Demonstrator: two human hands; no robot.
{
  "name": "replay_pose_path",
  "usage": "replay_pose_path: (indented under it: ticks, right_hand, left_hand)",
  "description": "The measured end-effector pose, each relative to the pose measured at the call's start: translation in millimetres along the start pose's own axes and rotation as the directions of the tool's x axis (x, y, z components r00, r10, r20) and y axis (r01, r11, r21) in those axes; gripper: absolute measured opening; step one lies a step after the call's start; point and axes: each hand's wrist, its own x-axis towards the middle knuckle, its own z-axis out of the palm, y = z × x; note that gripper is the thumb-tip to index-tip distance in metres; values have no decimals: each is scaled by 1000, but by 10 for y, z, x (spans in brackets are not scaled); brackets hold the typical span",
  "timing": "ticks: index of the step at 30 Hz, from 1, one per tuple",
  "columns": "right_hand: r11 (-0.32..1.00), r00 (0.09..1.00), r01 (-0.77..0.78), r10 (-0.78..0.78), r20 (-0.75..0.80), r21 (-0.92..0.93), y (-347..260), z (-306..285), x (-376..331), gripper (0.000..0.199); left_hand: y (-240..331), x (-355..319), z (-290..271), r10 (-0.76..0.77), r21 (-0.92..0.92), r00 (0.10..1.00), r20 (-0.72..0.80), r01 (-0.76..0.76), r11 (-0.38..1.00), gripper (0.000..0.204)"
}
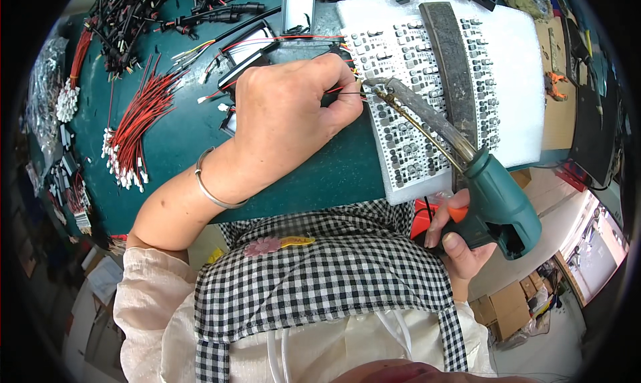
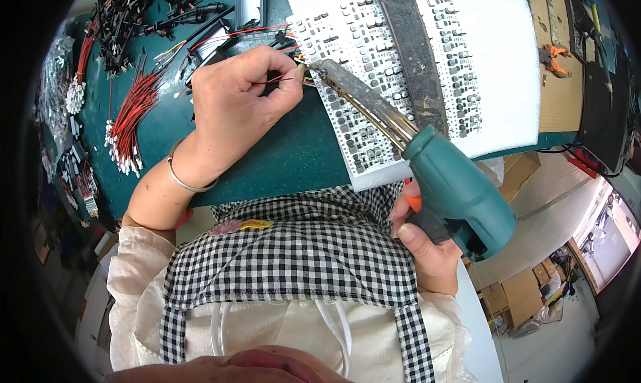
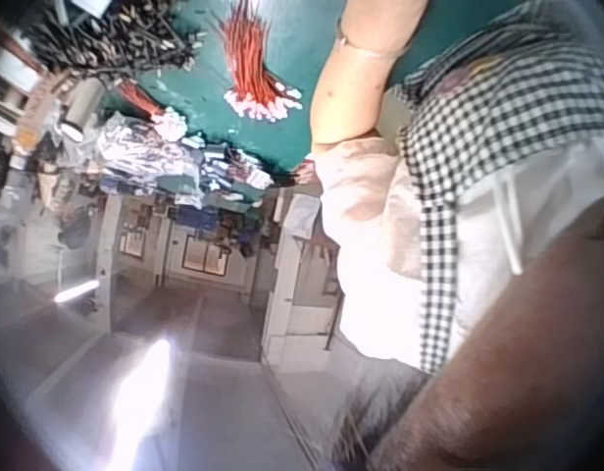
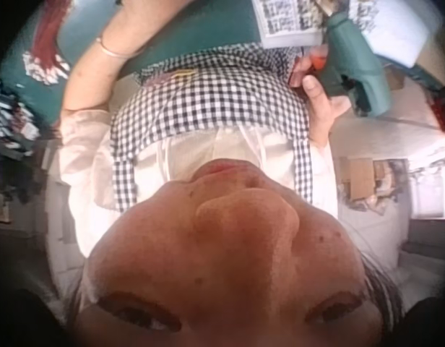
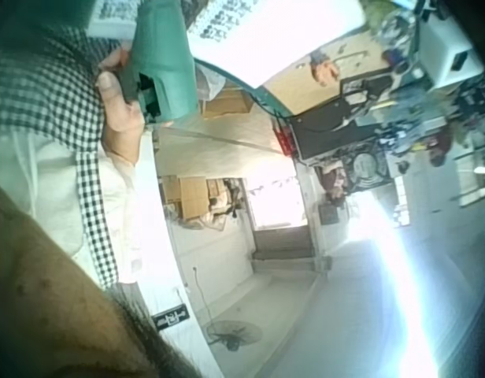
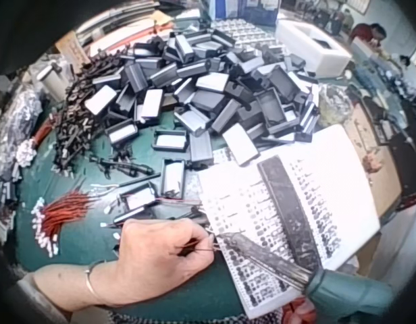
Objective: The person sits at a workbench and uses a soldering iron to attach wires to small electronic components. They repeatedly pick up a component, apply heat and solder to the connection points, and place the finished unit on a white foam tray.
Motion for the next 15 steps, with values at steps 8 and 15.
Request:
replay_pose_path:
  ticks: [8, 15]
  right_hand:
    - [999, 999, -38, 36, -32, -39, -39, 45, -57, 51]
    - [998, 999, 27, -26, 30, -62, 27, -31, -44, 48]
  left_hand:
    - [-4, 5, 17, 19, 34, 1000, -3, -19, 999, 11]
    - [0, 3, 10, 26, 60, 1000, -4, -26, 998, 11]
